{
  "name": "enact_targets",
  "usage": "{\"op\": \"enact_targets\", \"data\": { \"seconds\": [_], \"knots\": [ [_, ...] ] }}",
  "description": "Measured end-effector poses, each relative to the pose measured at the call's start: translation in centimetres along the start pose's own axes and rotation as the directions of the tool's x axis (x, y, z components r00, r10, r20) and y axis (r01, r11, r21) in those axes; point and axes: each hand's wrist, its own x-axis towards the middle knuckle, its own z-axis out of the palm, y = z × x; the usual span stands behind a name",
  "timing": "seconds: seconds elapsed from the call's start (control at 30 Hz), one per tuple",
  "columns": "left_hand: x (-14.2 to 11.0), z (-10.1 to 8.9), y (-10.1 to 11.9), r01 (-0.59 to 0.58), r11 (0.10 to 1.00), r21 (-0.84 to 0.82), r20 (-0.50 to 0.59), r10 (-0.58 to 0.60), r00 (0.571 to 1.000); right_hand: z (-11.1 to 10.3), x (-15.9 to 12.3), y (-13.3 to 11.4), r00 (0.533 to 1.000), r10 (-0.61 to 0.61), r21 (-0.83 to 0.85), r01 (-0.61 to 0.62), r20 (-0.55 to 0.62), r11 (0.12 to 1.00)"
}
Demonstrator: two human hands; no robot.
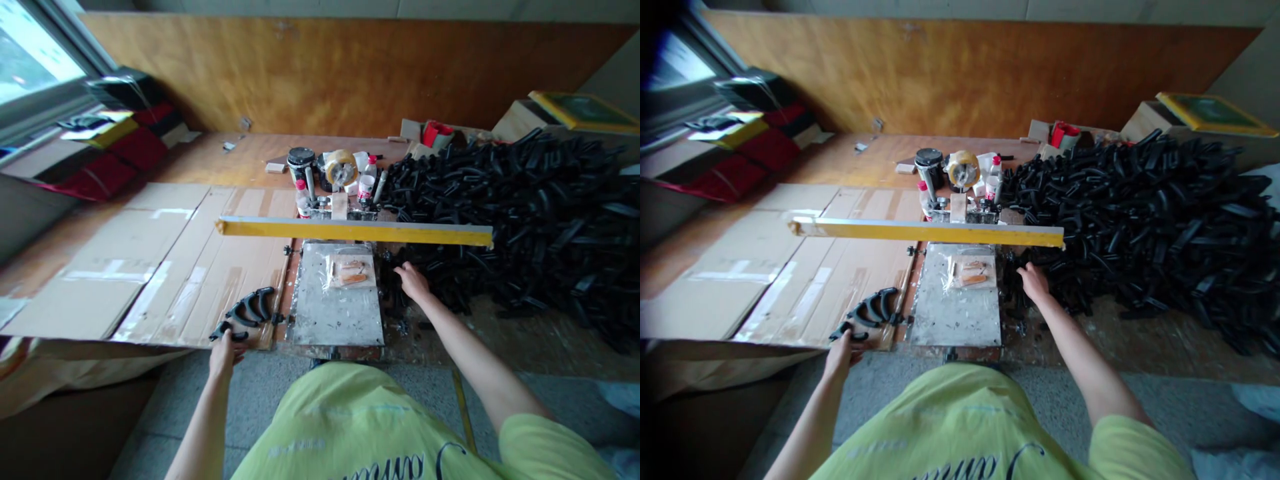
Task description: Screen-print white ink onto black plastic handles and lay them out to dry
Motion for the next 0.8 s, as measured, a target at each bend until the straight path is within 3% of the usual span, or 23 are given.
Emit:
{"op": "enact_targets", "data": {
  "seconds": [0.1,0.17,0.3,0.37,0.43,0.5,0.6,0.67,0.8],
  "knots": [
    [1.2,-0.3,0.8,-0.068,0.973,0.223,0.053,0.058,0.997,-0.2,0.1,0.4,0.995,-0.101,-0.053,0.099,-0.022,0.994],
    [1.4,-0.6,2.1,-0.118,0.910,0.397,0.109,0.080,0.991,-1.3,0.3,0.4,0.990,-0.116,0.001,0.116,-0.079,0.993],
    [0.7,-1.2,5.3,-0.206,0.793,0.574,0.118,0.169,0.979,-4.3,0.9,-0.7,0.977,0.101,0.350,-0.030,-0.187,0.936],
    [-0.5,-0.3,7.6,-0.325,0.822,0.468,0.131,0.299,0.945,-5.2,1.2,-2.6,0.976,0.156,0.556,-0.045,-0.154,0.830],
    [-2.3,1.5,10.6,-0.456,0.863,0.218,0.152,0.432,0.889,-5.3,1.4,-5.3,0.986,0.118,0.703,-0.003,-0.116,0.711],
    [-4.8,3.6,14.3,-0.553,0.832,-0.047,0.155,0.553,0.819,-4.8,1.7,-7.9,0.995,0.042,0.768,0.046,-0.095,0.639],
    [-9.1,6.1,19.7,-0.652,0.672,-0.351,0.127,0.724,0.678,-3.4,2.4,-10.6,0.989,-0.122,0.722,0.142,-0.080,0.677],
    [-11.7,7.1,22.5,-0.665,0.567,-0.485,0.084,0.788,0.610,-2.4,2.7,-11.5,0.959,-0.264,0.612,0.271,-0.104,0.743],
    [-15.0,8.1,25.2,-0.718,0.466,-0.517,0.065,0.858,0.510,-1.4,2.1,-12.9,0.888,-0.427,0.325,0.459,-0.170,0.827]
  ]
}}
